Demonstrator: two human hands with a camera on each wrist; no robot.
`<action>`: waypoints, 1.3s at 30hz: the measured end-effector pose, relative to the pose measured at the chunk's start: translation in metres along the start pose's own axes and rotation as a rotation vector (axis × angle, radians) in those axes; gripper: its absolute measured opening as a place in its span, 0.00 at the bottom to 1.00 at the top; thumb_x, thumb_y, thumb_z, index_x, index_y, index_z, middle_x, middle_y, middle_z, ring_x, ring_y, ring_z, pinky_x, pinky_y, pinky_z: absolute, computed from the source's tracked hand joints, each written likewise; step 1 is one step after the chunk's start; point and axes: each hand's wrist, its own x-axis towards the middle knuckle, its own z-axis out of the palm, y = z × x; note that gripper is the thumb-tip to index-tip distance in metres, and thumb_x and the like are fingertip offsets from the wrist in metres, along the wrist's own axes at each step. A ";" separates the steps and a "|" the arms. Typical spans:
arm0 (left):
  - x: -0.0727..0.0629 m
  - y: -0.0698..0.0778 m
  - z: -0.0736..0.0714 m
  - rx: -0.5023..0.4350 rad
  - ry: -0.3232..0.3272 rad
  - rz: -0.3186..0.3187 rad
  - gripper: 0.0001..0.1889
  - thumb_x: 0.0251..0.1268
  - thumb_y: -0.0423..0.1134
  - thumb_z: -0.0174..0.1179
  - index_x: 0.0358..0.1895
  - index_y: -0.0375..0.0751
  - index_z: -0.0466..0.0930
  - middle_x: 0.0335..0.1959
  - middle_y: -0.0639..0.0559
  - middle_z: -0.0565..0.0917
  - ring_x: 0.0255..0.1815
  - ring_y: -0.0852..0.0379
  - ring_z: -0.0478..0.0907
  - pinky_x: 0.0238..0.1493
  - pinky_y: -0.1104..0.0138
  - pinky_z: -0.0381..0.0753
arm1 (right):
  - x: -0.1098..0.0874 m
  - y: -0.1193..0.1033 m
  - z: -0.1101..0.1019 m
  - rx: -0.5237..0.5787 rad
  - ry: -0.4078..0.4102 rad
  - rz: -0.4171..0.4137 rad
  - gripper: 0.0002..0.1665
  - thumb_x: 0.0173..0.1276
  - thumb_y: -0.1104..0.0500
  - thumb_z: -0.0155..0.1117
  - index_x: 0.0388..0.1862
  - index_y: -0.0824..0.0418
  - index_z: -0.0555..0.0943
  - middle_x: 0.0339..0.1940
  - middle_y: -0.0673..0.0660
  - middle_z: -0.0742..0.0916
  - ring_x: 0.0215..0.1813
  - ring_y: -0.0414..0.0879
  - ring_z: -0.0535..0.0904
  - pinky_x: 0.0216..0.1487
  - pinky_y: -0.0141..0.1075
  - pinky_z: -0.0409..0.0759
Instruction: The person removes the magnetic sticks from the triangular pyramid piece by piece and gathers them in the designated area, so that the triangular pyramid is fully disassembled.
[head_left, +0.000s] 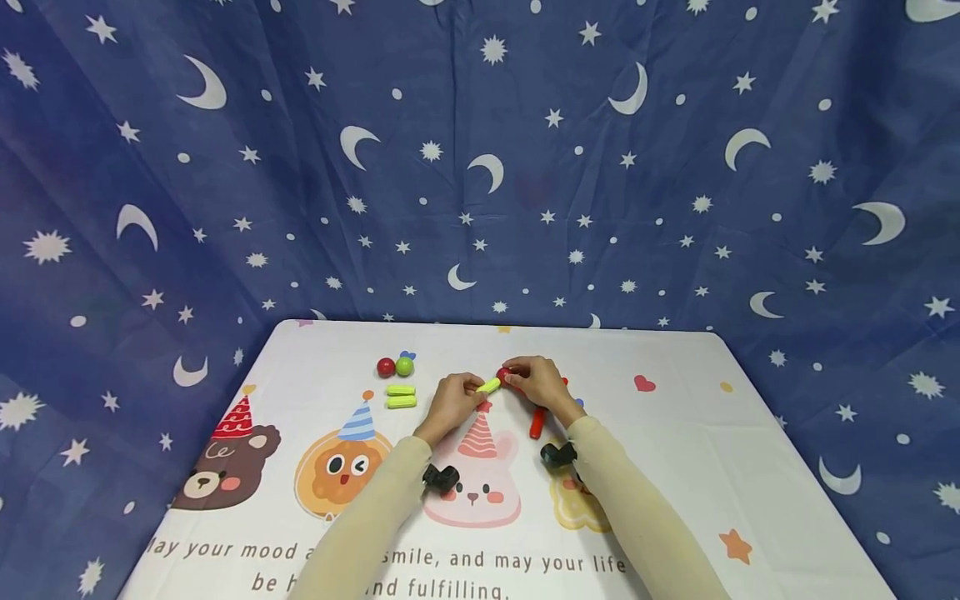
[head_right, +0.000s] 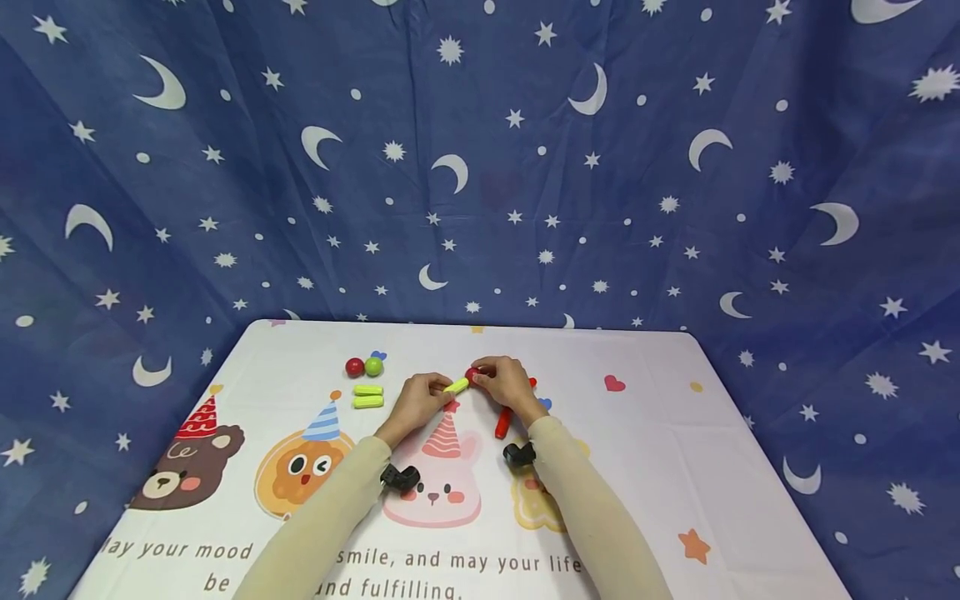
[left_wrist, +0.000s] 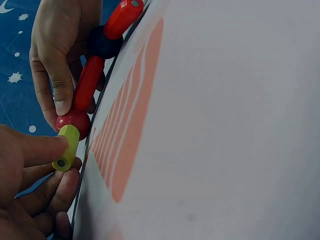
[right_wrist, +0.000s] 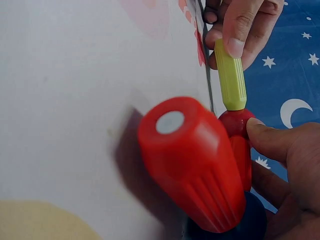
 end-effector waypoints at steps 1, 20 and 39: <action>0.000 0.000 0.000 0.003 0.000 -0.003 0.12 0.61 0.37 0.68 0.46 0.39 0.85 0.35 0.49 0.87 0.32 0.62 0.80 0.37 0.69 0.78 | 0.000 0.000 0.000 -0.001 -0.001 0.001 0.16 0.65 0.54 0.70 0.52 0.50 0.86 0.46 0.53 0.90 0.54 0.50 0.84 0.61 0.47 0.77; -0.023 -0.002 -0.018 -0.019 -0.009 0.077 0.12 0.60 0.33 0.66 0.47 0.43 0.86 0.42 0.48 0.88 0.43 0.54 0.83 0.49 0.58 0.81 | 0.001 0.001 -0.002 -0.003 -0.011 0.011 0.16 0.66 0.53 0.69 0.52 0.50 0.86 0.48 0.54 0.90 0.57 0.53 0.82 0.64 0.49 0.76; -0.047 -0.009 -0.049 0.025 0.046 0.092 0.12 0.58 0.34 0.69 0.46 0.45 0.86 0.39 0.50 0.87 0.39 0.57 0.79 0.42 0.65 0.76 | -0.001 0.001 0.000 -0.013 -0.007 0.017 0.16 0.66 0.53 0.69 0.52 0.49 0.86 0.48 0.54 0.89 0.54 0.52 0.82 0.62 0.48 0.77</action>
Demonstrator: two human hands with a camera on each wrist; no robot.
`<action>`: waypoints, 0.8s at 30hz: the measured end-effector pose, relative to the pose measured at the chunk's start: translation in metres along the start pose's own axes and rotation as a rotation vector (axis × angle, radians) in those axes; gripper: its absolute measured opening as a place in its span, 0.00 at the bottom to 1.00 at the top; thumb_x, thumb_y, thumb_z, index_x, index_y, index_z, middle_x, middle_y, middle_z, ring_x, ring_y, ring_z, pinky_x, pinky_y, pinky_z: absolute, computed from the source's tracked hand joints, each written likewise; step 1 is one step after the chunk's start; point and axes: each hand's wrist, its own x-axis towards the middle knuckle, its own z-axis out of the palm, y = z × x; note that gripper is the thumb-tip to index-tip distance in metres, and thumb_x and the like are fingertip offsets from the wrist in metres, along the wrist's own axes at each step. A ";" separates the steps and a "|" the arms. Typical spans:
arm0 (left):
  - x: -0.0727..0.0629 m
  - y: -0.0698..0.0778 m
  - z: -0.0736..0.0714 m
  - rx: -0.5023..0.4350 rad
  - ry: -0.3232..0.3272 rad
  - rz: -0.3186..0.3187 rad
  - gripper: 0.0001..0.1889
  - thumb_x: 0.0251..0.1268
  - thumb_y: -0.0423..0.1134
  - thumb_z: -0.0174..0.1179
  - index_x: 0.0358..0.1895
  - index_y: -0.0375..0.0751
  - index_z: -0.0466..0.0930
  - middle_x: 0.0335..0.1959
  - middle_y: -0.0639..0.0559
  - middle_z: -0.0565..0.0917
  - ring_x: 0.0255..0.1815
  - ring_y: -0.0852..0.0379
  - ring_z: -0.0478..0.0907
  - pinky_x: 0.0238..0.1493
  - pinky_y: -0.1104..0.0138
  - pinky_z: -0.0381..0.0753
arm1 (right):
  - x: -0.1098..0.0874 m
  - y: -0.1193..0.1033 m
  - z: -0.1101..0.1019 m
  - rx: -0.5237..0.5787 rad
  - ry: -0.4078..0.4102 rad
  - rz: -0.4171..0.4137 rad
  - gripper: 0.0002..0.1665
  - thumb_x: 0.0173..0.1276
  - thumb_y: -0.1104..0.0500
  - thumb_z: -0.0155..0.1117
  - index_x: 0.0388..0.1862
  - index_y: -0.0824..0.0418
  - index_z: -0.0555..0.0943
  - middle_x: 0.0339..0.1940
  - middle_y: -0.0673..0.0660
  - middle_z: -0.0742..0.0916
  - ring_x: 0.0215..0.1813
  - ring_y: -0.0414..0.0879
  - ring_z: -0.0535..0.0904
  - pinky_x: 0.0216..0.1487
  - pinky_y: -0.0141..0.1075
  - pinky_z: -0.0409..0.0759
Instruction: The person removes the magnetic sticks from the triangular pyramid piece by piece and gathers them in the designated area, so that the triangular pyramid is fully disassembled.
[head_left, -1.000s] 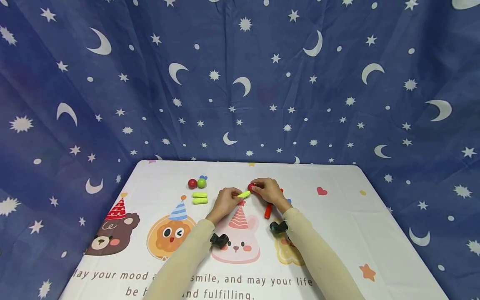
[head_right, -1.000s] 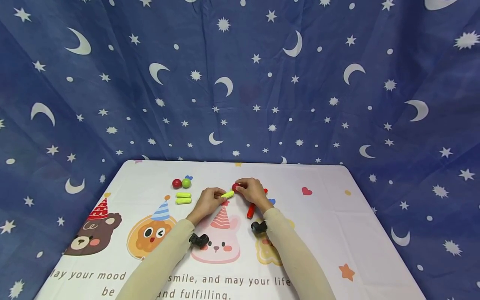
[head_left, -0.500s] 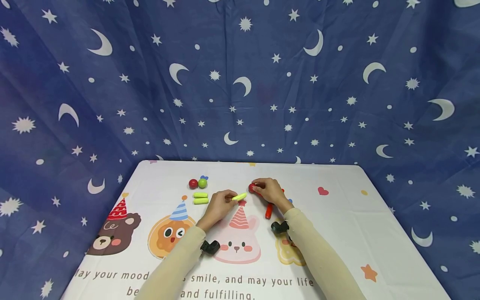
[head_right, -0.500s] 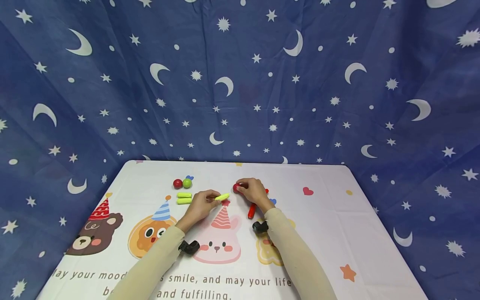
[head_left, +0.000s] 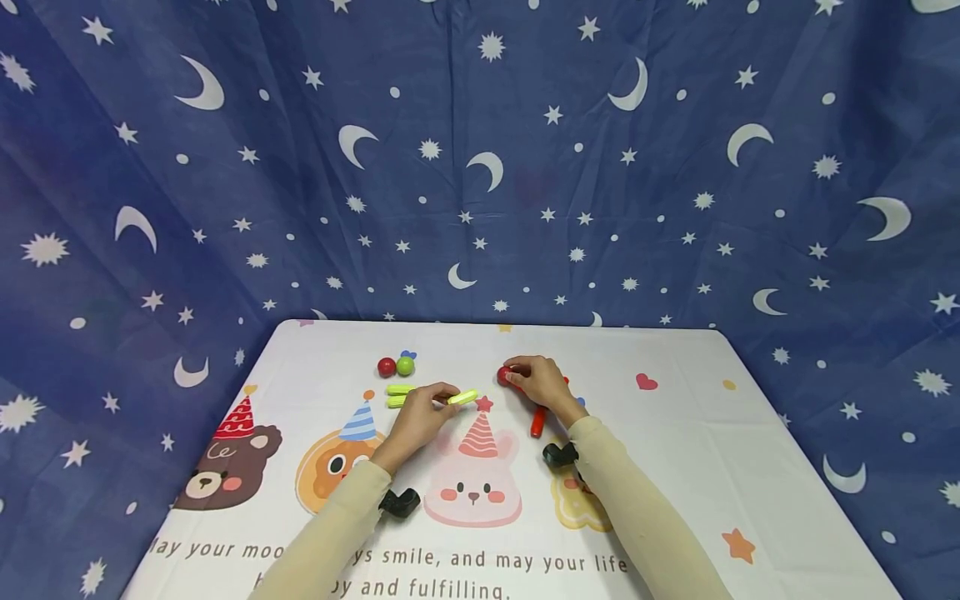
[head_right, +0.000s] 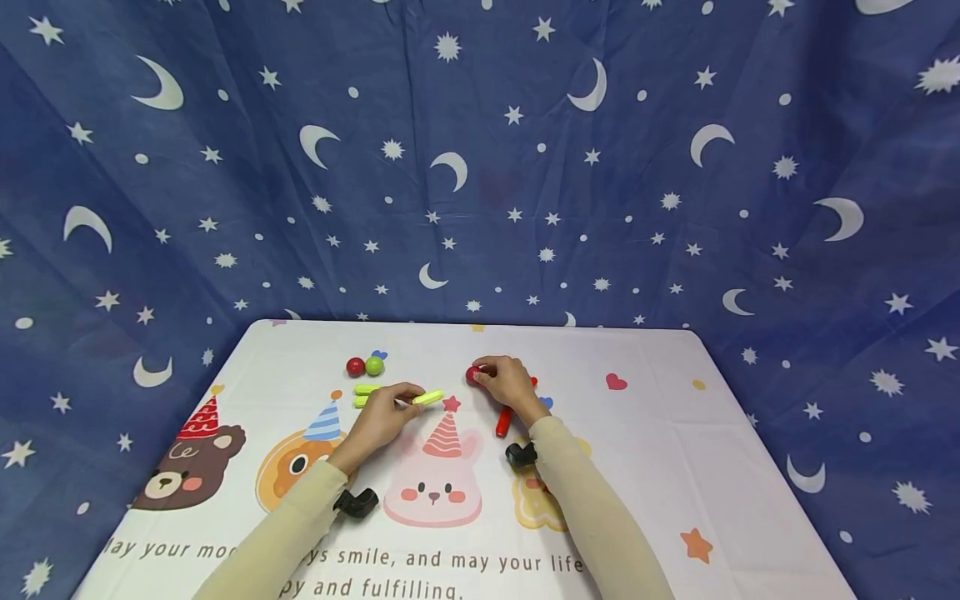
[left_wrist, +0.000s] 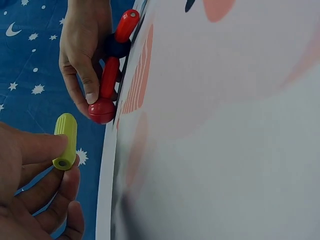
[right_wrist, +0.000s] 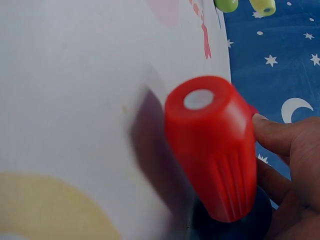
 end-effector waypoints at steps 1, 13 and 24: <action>-0.001 0.000 -0.002 0.000 0.004 0.000 0.12 0.58 0.34 0.69 0.46 0.45 0.86 0.39 0.50 0.87 0.39 0.57 0.79 0.42 0.65 0.76 | 0.000 0.000 0.000 -0.001 0.002 -0.002 0.16 0.66 0.53 0.69 0.52 0.49 0.86 0.48 0.54 0.89 0.54 0.52 0.82 0.62 0.48 0.77; -0.014 -0.011 -0.026 0.024 0.031 -0.036 0.12 0.59 0.35 0.68 0.46 0.45 0.86 0.40 0.50 0.87 0.42 0.53 0.80 0.43 0.65 0.75 | -0.001 -0.001 0.000 0.006 0.000 -0.006 0.16 0.66 0.52 0.68 0.53 0.50 0.86 0.50 0.54 0.89 0.55 0.52 0.82 0.63 0.48 0.76; -0.028 -0.027 -0.044 0.051 0.052 -0.050 0.12 0.60 0.35 0.68 0.47 0.45 0.86 0.40 0.50 0.87 0.44 0.54 0.81 0.45 0.63 0.77 | 0.001 0.000 0.000 -0.005 -0.009 0.007 0.16 0.66 0.52 0.69 0.53 0.48 0.86 0.49 0.54 0.89 0.55 0.52 0.82 0.63 0.48 0.76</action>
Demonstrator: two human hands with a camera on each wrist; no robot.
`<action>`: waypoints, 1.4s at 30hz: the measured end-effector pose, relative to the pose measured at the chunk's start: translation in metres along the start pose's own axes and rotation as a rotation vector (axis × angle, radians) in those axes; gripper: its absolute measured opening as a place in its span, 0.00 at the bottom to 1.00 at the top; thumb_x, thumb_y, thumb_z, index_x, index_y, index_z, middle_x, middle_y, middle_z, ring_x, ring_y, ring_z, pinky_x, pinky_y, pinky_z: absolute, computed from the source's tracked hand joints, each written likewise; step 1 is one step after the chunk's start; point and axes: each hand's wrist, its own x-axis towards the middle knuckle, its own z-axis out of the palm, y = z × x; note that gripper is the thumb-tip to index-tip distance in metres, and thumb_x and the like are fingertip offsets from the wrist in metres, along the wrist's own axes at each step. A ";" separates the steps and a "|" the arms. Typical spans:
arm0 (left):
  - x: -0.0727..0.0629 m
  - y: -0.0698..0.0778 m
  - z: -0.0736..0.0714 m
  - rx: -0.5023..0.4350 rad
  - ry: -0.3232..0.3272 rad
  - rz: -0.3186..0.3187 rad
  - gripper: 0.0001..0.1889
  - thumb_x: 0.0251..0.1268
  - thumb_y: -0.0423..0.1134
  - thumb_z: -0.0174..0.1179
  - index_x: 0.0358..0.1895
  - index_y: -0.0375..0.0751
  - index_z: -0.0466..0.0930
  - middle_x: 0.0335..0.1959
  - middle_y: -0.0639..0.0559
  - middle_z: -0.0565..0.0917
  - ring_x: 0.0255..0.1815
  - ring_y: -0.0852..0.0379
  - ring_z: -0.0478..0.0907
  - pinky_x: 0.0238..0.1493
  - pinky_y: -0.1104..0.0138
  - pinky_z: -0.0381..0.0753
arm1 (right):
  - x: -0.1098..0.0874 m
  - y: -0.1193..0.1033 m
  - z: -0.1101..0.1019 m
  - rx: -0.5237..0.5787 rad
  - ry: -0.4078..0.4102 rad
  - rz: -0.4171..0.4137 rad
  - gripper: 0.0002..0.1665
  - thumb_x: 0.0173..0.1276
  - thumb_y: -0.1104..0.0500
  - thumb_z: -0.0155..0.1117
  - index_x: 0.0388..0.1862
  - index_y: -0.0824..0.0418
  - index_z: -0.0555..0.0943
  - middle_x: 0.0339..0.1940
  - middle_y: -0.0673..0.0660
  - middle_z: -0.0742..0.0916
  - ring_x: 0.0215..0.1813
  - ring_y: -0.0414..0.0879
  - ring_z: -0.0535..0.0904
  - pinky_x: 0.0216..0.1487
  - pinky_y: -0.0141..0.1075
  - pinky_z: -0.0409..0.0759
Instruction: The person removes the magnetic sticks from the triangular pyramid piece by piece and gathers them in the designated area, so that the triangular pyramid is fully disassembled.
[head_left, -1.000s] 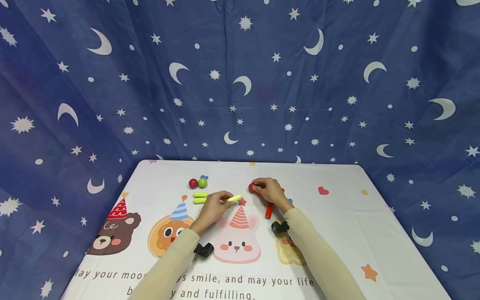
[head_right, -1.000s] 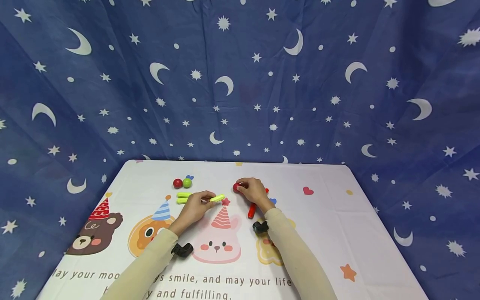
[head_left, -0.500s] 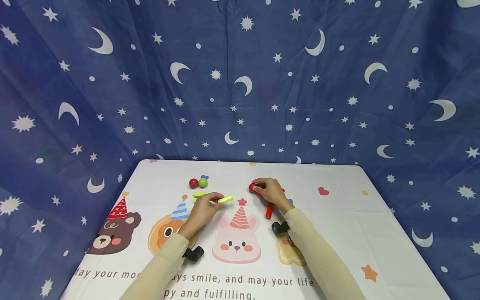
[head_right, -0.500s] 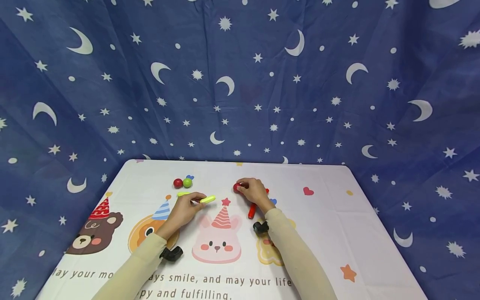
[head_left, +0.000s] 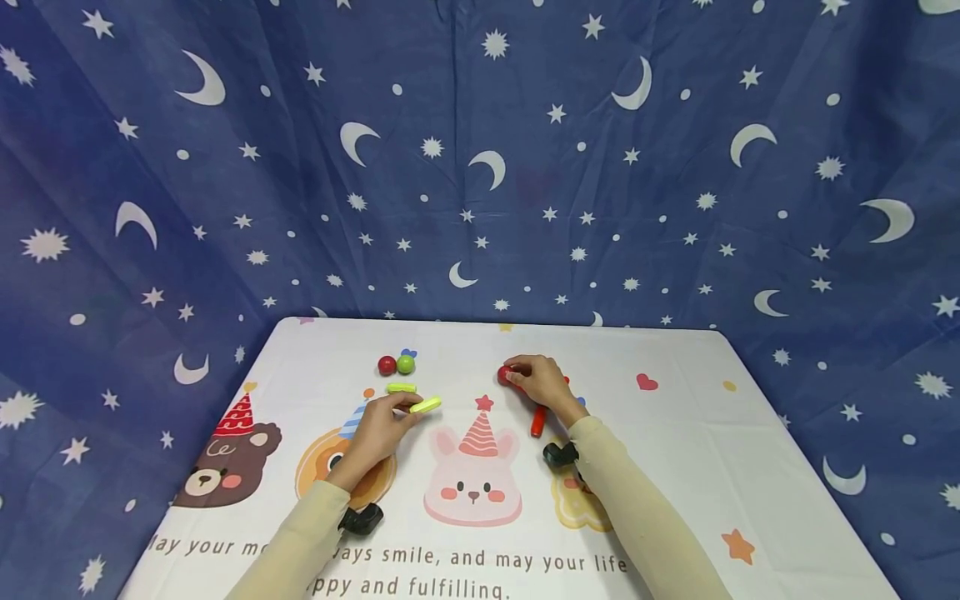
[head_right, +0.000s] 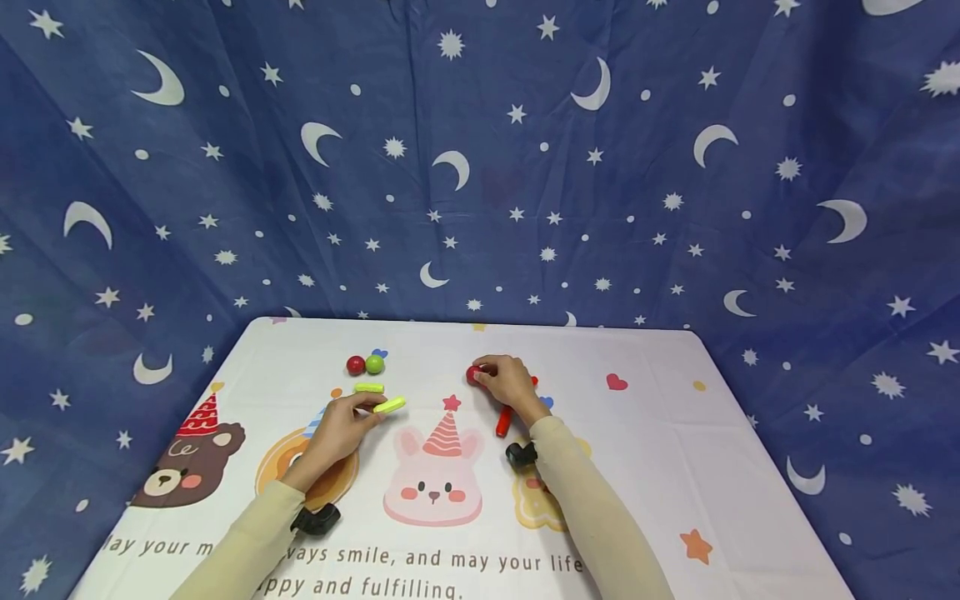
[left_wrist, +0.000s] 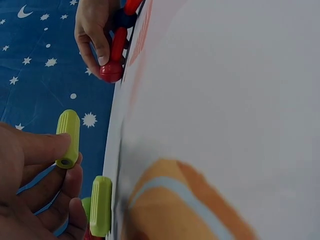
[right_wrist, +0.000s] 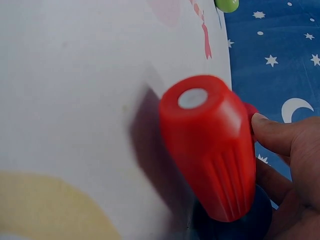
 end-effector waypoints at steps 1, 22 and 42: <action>-0.001 -0.002 -0.001 0.003 0.001 0.002 0.12 0.60 0.35 0.68 0.47 0.45 0.86 0.40 0.50 0.87 0.44 0.53 0.81 0.45 0.63 0.77 | 0.000 0.000 0.000 0.001 0.000 0.000 0.16 0.66 0.52 0.68 0.53 0.48 0.86 0.49 0.54 0.89 0.55 0.52 0.82 0.63 0.48 0.77; -0.007 -0.026 -0.030 0.133 -0.080 0.008 0.11 0.59 0.34 0.69 0.46 0.41 0.85 0.37 0.48 0.86 0.38 0.56 0.81 0.41 0.63 0.80 | 0.001 0.002 0.001 0.006 -0.007 -0.002 0.17 0.67 0.53 0.68 0.54 0.49 0.85 0.51 0.54 0.89 0.56 0.52 0.81 0.64 0.48 0.75; 0.011 -0.029 -0.033 0.271 -0.075 0.038 0.09 0.56 0.33 0.71 0.40 0.43 0.84 0.33 0.52 0.81 0.34 0.57 0.77 0.39 0.64 0.75 | 0.001 0.001 0.000 0.010 0.000 0.005 0.16 0.66 0.52 0.68 0.53 0.48 0.85 0.50 0.53 0.89 0.56 0.51 0.82 0.64 0.48 0.76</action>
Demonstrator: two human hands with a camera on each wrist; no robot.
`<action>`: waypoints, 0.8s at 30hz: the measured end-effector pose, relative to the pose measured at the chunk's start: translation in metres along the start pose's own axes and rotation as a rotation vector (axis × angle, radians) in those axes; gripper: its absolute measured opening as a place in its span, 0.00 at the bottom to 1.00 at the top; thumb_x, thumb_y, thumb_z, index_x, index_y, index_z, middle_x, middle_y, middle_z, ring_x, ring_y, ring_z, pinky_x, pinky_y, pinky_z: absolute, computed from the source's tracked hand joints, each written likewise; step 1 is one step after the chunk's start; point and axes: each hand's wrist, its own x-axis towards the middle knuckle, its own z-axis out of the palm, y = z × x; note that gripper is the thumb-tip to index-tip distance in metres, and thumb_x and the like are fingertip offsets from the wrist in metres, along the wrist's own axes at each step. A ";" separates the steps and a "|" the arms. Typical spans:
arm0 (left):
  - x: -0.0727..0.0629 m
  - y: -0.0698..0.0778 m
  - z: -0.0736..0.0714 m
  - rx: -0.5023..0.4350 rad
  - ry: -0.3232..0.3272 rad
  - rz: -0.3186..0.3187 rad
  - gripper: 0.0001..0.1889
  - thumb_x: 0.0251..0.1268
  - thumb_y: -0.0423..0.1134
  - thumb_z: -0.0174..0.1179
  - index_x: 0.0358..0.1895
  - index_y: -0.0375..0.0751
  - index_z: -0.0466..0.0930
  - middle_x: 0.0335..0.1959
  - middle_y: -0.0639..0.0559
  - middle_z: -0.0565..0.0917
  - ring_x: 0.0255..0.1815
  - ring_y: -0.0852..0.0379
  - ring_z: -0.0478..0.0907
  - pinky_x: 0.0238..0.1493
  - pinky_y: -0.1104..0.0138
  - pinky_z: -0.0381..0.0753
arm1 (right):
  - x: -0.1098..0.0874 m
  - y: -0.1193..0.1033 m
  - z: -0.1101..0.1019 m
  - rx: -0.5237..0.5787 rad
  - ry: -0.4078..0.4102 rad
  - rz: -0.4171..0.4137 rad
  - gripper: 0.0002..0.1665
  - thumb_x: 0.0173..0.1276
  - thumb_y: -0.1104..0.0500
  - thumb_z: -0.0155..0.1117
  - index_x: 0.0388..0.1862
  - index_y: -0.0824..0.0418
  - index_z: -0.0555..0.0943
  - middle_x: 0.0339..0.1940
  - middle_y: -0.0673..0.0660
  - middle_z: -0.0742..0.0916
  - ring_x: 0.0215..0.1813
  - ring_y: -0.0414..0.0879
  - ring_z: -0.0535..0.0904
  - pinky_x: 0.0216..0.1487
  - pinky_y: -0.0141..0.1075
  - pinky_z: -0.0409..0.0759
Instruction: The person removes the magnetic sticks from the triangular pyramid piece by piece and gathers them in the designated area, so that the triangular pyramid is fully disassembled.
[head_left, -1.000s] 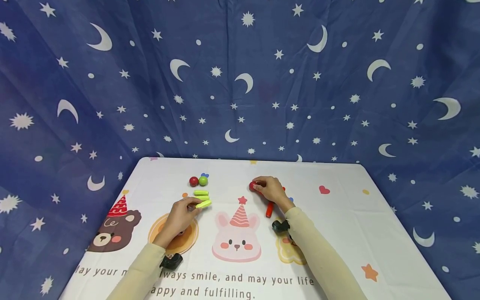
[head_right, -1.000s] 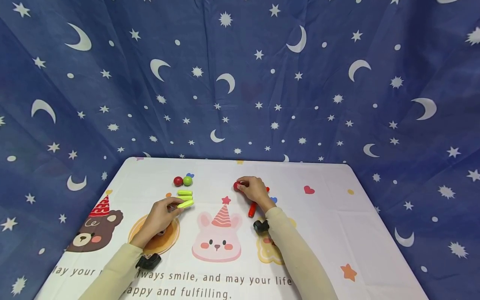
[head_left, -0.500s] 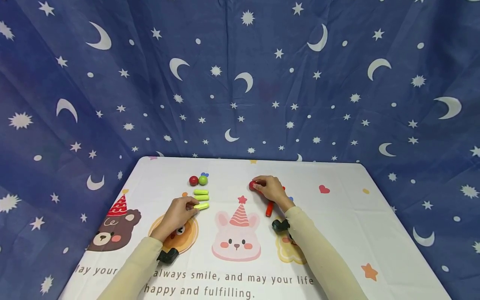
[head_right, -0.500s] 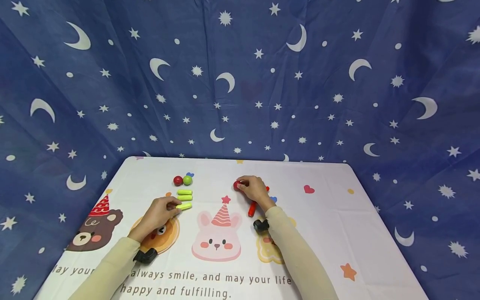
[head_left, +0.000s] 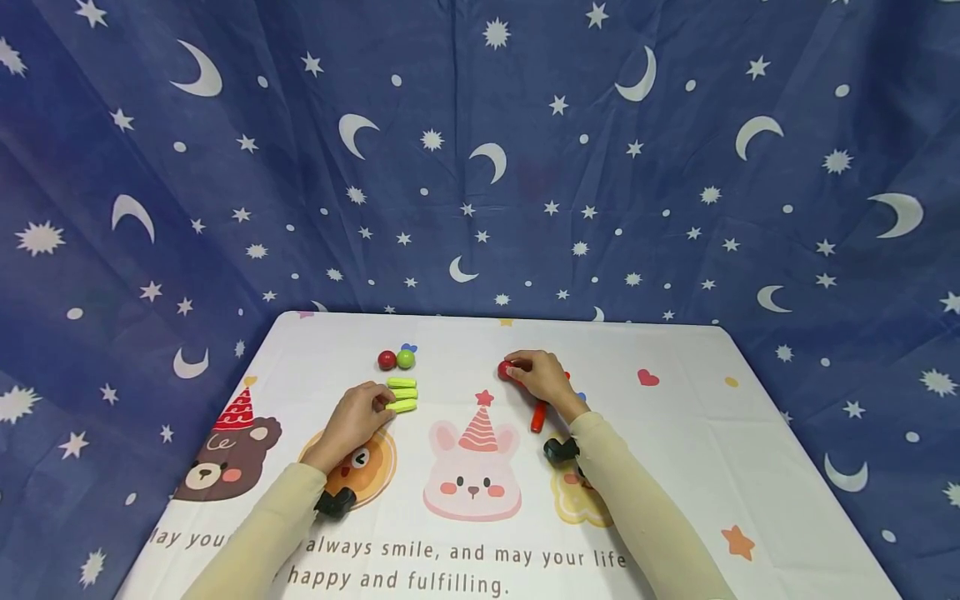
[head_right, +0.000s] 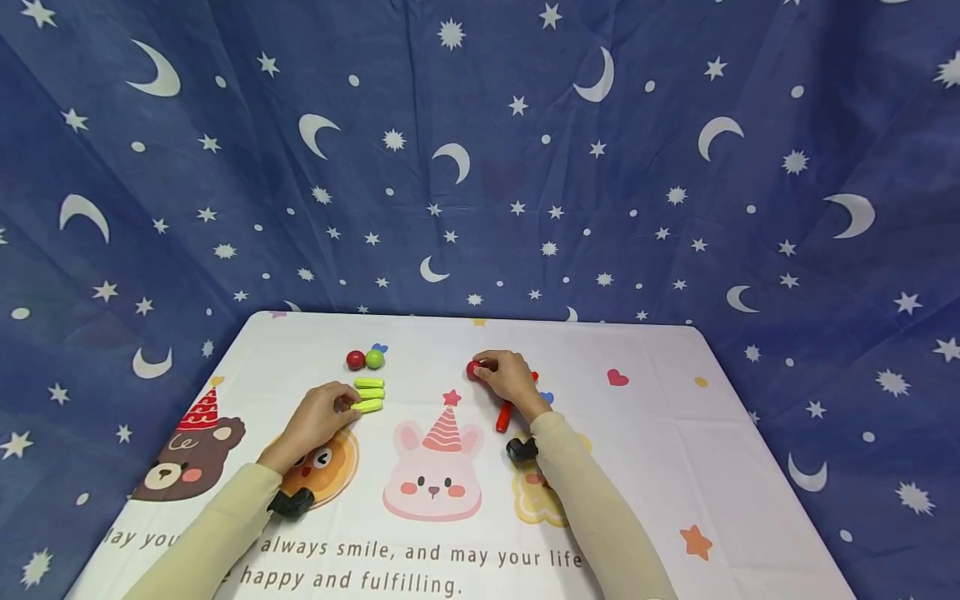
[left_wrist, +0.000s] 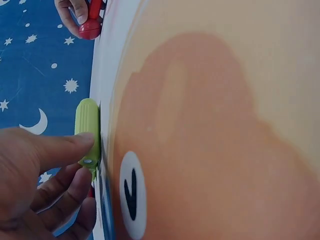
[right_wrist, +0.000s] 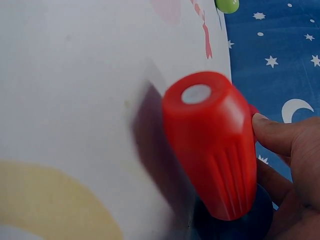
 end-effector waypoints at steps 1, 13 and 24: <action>0.000 0.000 0.000 0.000 0.007 0.000 0.08 0.56 0.34 0.71 0.39 0.43 0.84 0.33 0.52 0.81 0.34 0.57 0.77 0.39 0.64 0.75 | 0.000 0.000 0.000 0.001 0.000 0.001 0.16 0.66 0.52 0.68 0.53 0.48 0.85 0.50 0.53 0.89 0.56 0.51 0.82 0.64 0.48 0.76; 0.001 -0.003 0.001 -0.012 0.045 -0.049 0.10 0.59 0.37 0.69 0.42 0.42 0.83 0.34 0.50 0.82 0.35 0.56 0.78 0.39 0.62 0.76 | -0.001 0.000 0.000 -0.006 0.000 -0.001 0.16 0.66 0.51 0.68 0.54 0.48 0.85 0.50 0.53 0.89 0.57 0.52 0.82 0.64 0.48 0.76; -0.004 0.004 -0.003 0.030 0.101 0.001 0.11 0.58 0.39 0.69 0.43 0.43 0.83 0.39 0.48 0.84 0.38 0.53 0.81 0.38 0.58 0.78 | -0.003 -0.003 -0.003 -0.002 -0.018 -0.014 0.20 0.67 0.52 0.67 0.58 0.50 0.83 0.52 0.54 0.88 0.58 0.53 0.81 0.65 0.50 0.74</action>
